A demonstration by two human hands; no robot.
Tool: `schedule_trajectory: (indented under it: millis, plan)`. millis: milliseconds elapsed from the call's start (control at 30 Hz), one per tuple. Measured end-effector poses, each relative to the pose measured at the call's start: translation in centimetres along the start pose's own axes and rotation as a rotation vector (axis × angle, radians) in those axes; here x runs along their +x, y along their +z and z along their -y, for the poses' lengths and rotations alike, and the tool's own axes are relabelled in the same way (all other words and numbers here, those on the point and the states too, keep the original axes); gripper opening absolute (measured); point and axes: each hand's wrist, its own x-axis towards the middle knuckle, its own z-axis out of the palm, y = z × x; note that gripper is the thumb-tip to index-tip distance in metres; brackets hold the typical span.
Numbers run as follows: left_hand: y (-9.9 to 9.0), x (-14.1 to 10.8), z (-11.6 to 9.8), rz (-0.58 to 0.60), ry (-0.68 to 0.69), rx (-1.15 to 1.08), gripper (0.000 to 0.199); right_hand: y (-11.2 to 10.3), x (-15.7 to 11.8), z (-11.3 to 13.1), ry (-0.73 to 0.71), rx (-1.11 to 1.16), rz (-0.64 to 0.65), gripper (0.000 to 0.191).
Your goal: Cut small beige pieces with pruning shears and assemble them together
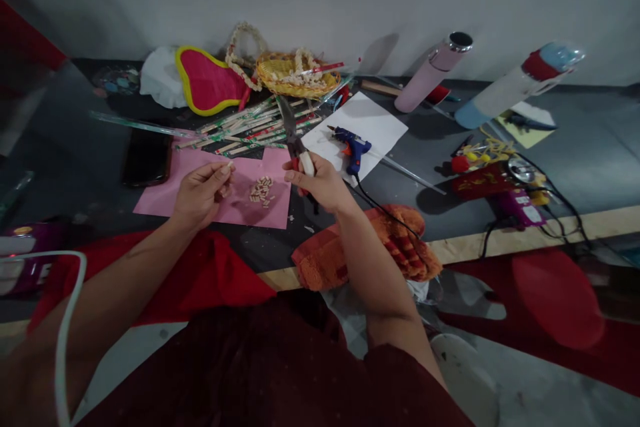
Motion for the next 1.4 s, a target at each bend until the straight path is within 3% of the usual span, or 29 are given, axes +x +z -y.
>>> schedule_trajectory:
  millis: [133, 267, 367, 467, 1033, 1233, 1400]
  plan:
    - [0.2, 0.0, -0.5, 0.005, -0.03, -0.065, 0.021, 0.8, -0.3, 0.3, -0.139, -0.156, 0.037, 0.02]
    - [0.2, 0.0, -0.8, -0.009, -0.039, -0.081, 0.024, 1.4, -0.7, 0.7, -0.309, -0.706, 0.061, 0.034]
    - [0.1, 0.0, -0.8, -0.019, -0.036, -0.079, 0.024, 2.1, -1.1, 0.8, -0.271, -1.059, 0.126, 0.039]
    - [0.0, 0.0, -0.5, -0.002, -0.005, -0.057, 0.024, 2.7, -1.3, 0.7, -0.229, -1.215, 0.158, 0.044]
    - [-0.4, -0.1, 0.2, 0.034, 0.081, 0.124, 0.024, 4.0, -1.4, 0.6, -0.234, -1.252, 0.136, 0.036]
    - [-0.5, -0.1, 0.3, 0.033, 0.13, 0.199, 0.022, 4.1, -1.2, 0.4, -0.186, -1.155, 0.057, 0.068]
    - [-0.5, -0.4, 0.4, 0.028, 0.128, 0.201, 0.022, 4.5, -1.2, 0.7, -0.12, -1.224, 0.075, 0.064]
